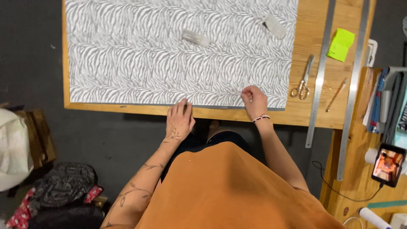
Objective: The person unfolds a zebra-print fabric on a table, smooths it out, and then uses pins to secure the fabric to the table surface. They place multiple pins along the edges and corners of the fabric.
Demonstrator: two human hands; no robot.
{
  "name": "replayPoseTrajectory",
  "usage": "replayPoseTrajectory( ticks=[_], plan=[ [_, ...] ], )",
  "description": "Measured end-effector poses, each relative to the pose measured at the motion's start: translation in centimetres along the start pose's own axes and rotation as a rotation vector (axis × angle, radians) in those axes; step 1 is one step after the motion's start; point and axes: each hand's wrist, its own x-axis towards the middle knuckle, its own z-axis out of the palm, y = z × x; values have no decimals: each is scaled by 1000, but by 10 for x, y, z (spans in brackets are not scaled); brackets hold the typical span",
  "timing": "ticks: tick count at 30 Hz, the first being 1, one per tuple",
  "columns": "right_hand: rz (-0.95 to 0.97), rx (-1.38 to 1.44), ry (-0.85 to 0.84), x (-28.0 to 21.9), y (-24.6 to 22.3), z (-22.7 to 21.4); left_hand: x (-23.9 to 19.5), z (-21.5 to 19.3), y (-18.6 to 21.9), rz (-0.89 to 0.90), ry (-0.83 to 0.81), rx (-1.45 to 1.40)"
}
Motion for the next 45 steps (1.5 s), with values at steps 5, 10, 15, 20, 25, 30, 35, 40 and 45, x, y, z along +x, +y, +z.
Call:
replayPoseTrajectory(
  ticks=[5,10,15,20,25,30,35,40,45],
  plan=[
    [-37,-178,-57,-13,35,7,12,7,13,6,-22,-99],
    [-198,-188,-126,-34,29,29,37,12,53,162,-131,-238],
    [-157,-141,-196,-49,23,20,41,31,78,227,-367,-188],
    [-115,-149,-138,-44,44,-2,39,35,82,201,-477,-129],
    [-174,-89,-94,-10,39,-8,41,23,89,112,-310,-261],
    [-251,-4,-94,56,-6,5,30,18,106,23,-139,-278],
    [-131,-156,205,151,-33,-3,18,19,111,-85,-161,-276],
    [39,-449,211,225,9,-46,37,1,93,-36,66,-334],
    [105,-561,91,243,82,-27,97,17,55,-109,148,-220]
  ],
)
